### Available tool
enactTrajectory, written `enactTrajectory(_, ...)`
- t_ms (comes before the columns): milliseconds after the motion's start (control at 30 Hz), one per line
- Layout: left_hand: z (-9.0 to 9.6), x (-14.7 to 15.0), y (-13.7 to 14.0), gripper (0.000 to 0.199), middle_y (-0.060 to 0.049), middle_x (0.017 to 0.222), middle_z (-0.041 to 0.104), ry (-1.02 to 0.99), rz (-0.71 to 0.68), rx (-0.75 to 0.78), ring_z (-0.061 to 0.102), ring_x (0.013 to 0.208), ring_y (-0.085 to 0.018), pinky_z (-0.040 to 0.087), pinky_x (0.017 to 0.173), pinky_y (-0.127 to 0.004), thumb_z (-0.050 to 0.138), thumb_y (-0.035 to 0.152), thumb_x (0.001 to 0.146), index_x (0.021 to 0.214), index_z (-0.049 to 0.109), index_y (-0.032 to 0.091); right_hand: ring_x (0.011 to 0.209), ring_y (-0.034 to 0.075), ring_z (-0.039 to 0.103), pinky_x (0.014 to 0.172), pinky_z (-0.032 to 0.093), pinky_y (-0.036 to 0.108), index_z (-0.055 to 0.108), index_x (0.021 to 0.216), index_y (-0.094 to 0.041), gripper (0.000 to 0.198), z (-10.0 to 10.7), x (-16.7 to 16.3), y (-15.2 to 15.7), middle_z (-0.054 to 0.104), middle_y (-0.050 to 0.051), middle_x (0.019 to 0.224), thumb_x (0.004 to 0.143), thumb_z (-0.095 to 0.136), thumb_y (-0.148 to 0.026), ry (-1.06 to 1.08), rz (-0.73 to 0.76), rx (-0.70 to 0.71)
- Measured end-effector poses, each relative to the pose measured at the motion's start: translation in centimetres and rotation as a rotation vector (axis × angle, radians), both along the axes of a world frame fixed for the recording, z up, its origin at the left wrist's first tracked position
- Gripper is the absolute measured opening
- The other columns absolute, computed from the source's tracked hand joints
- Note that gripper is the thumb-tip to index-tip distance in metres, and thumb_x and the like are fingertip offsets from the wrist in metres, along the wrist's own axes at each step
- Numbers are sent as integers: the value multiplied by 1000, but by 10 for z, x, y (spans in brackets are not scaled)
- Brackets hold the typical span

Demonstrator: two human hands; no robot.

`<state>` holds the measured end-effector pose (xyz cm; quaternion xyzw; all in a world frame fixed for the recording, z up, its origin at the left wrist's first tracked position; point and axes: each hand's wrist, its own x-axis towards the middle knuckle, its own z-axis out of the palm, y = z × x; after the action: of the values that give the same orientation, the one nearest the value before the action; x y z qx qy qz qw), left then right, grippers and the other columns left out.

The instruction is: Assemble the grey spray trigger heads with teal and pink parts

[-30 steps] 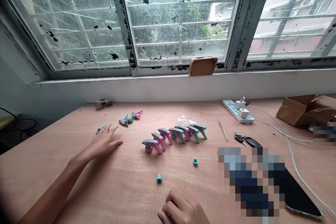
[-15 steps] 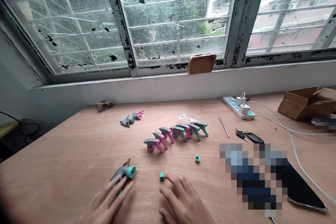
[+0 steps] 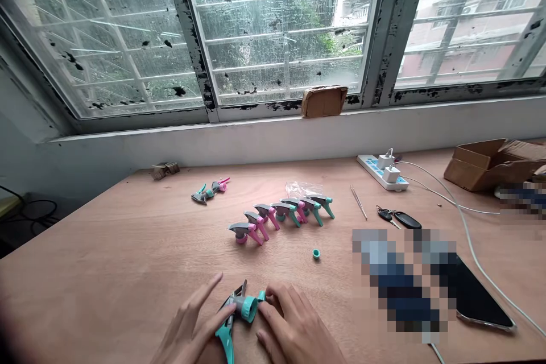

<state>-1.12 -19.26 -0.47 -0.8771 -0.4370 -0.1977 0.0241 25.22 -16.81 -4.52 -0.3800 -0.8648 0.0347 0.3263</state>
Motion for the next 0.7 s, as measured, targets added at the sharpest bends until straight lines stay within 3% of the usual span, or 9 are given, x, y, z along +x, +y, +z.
enactTrajectory(100,17,-2,11,59,-10,160,46,-104,-61,-160,53,140,-29,51,110,-38,58,27,99,155,41,32,101,25,70,84,62,34,62,110,-22,17,4,-1,-1,68,11,119,94,59,-17,41,1,-33)
enactTrajectory(200,26,5,24,69,-3,154,56,-175,-177,-301,56,138,-21,49,113,-33,43,3,93,155,39,35,107,26,69,87,62,37,60,116,-21,21,8,-1,1,67,13,128,97,55,-16,19,20,7)
enactTrajectory(267,29,12,29,73,-3,152,57,-182,-239,-350,52,141,-22,47,116,-38,45,-2,84,148,49,33,114,27,67,93,60,39,59,124,-20,27,10,-1,3,68,13,131,99,51,-15,3,49,65)
enactTrajectory(333,33,18,30,62,-5,148,62,-180,-277,-411,52,141,-24,46,116,-40,48,-2,79,132,61,29,114,26,67,95,59,37,59,127,-20,30,8,-1,5,70,11,128,101,46,-12,4,74,108)
enactTrajectory(467,38,15,24,42,-4,145,64,-112,-231,-448,52,140,-27,44,116,-40,55,1,82,112,68,27,106,25,68,92,58,36,61,124,-21,31,3,0,5,71,11,124,100,44,-9,-6,79,89)
enactTrajectory(600,34,6,16,54,-5,142,62,-73,-182,-397,52,135,-26,40,118,-42,53,0,84,127,63,31,95,25,67,82,59,36,62,117,-23,27,0,1,3,70,10,108,98,48,-11,-7,54,34)
enactTrajectory(700,25,2,16,56,-5,132,63,-90,-113,-376,56,124,-27,43,114,-43,65,5,82,130,61,34,89,24,67,77,58,34,62,116,-23,29,-1,3,3,67,8,101,98,45,-9,46,56,6)
